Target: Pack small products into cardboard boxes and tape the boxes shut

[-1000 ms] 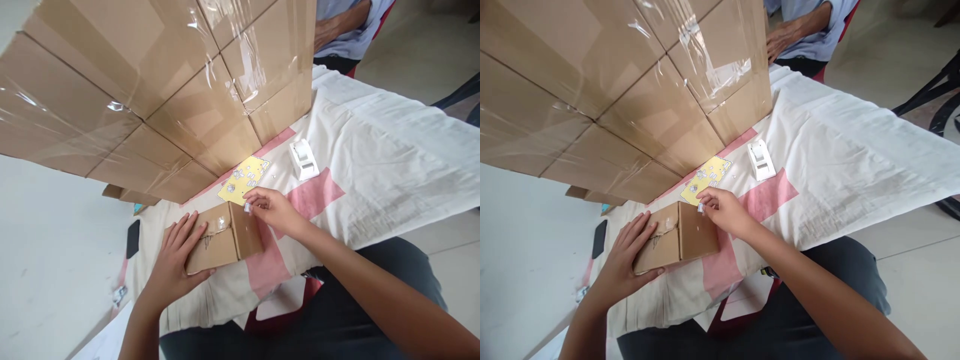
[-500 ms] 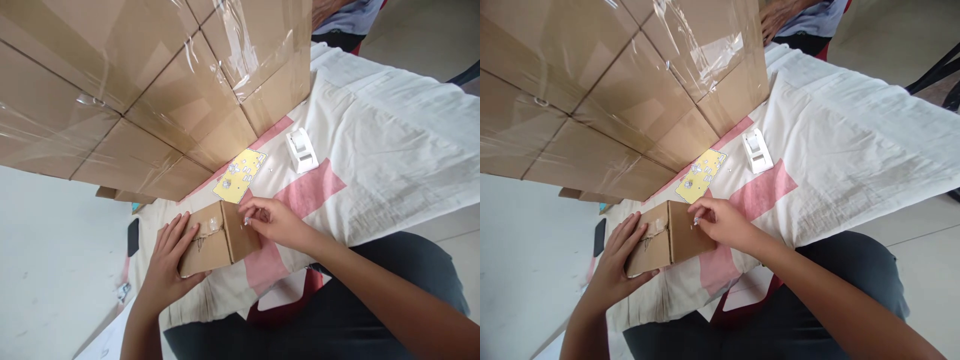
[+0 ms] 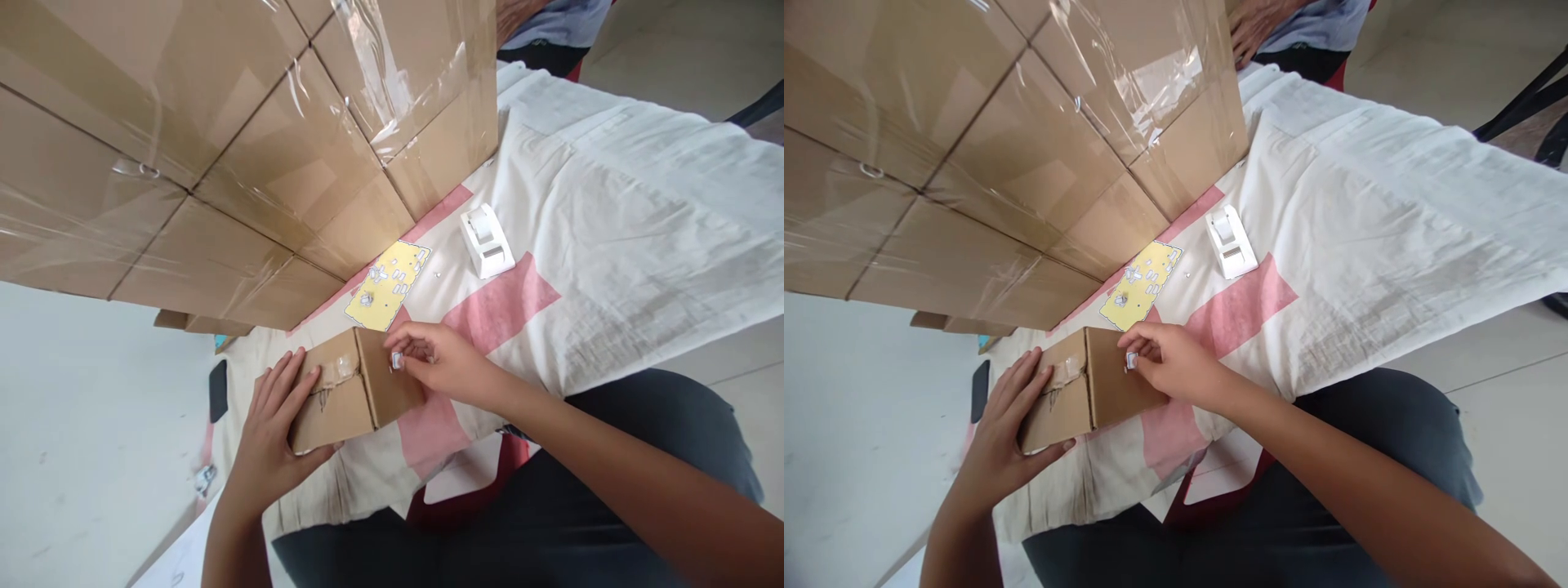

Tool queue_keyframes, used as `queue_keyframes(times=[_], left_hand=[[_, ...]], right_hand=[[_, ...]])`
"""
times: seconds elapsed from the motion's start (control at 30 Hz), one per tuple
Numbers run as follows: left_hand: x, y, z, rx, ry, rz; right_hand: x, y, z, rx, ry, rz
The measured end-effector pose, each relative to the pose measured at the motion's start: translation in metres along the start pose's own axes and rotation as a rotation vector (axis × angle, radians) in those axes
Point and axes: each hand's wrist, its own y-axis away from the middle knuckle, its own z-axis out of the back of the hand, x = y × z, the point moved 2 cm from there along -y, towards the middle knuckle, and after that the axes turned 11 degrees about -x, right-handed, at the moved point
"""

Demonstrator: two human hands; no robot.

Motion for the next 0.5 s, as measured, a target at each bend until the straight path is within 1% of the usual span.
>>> queue_keyframes(times=[0.17,0.37,0.5], left_hand=[[-0.0004,0.0003,0.0001,-0.004,0.005,-0.004],[-0.0011,0.0016,0.0009,-0.002,0.000,0.007],[-0.0012,0.0018,0.0009,0.002,0.001,0.013]], right_hand=[[0.0020,0.0043,-0.0052,0.029,0.055,0.011],[0.0062,0.0070,-0.0073,0.015,0.105,0.054],[0.0058,0.0079,-0.0081,0.016,0.119,0.040]])
